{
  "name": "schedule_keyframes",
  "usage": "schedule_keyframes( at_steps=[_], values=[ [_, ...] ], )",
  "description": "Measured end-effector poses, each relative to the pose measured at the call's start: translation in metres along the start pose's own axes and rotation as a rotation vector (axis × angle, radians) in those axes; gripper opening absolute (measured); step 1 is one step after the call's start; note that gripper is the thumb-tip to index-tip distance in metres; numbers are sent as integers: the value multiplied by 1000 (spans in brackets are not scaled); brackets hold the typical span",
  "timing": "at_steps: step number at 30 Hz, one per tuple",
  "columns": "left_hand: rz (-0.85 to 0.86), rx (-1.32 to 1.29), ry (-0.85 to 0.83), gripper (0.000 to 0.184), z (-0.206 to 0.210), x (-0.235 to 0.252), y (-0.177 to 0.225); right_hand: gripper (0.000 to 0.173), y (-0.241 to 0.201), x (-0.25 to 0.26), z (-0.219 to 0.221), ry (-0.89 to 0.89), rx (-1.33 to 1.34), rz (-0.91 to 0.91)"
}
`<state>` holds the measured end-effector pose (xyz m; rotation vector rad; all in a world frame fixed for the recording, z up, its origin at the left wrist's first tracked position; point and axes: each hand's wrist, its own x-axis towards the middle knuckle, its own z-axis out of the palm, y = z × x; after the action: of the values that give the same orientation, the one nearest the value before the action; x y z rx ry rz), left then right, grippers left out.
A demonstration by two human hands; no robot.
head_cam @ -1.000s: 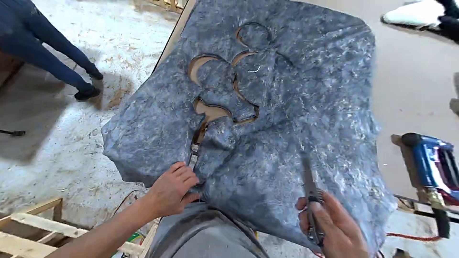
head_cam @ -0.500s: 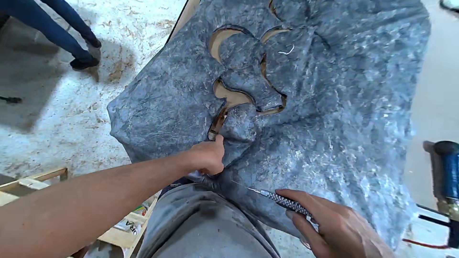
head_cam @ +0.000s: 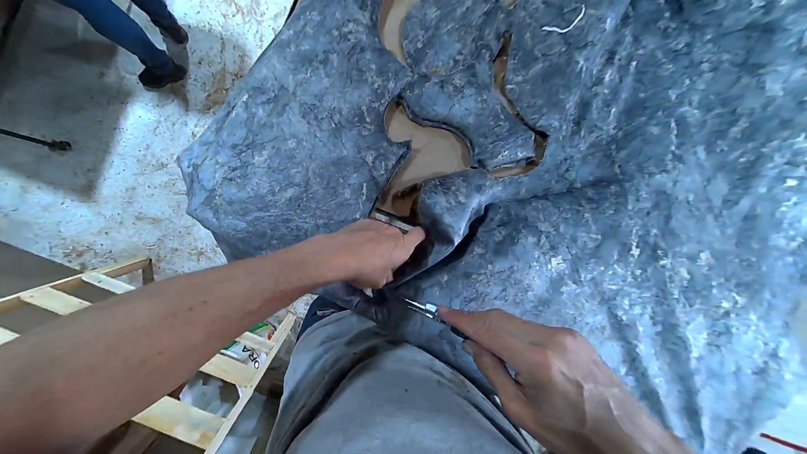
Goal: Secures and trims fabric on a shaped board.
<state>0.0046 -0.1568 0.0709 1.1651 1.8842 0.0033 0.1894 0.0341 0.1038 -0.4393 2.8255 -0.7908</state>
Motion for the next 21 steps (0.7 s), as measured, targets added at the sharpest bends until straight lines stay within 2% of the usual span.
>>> schedule_keyframes(
  at_steps=[6, 13, 17, 21],
  values=[
    [86, -58, 39, 57, 1, 4, -12, 38, -19, 15, -1, -50, -89, -15],
    [144, -74, 86, 60, 6, 1, -15, 40, -34, 34, 1, -179, -237, -25],
    [167, -99, 91, 58, 7, -1, -17, 40, -46, 52, -4, -297, -331, -34],
    [184, -94, 97, 64, 6, -5, -18, 41, -54, 72, -10, -426, -413, -80]
  ],
)
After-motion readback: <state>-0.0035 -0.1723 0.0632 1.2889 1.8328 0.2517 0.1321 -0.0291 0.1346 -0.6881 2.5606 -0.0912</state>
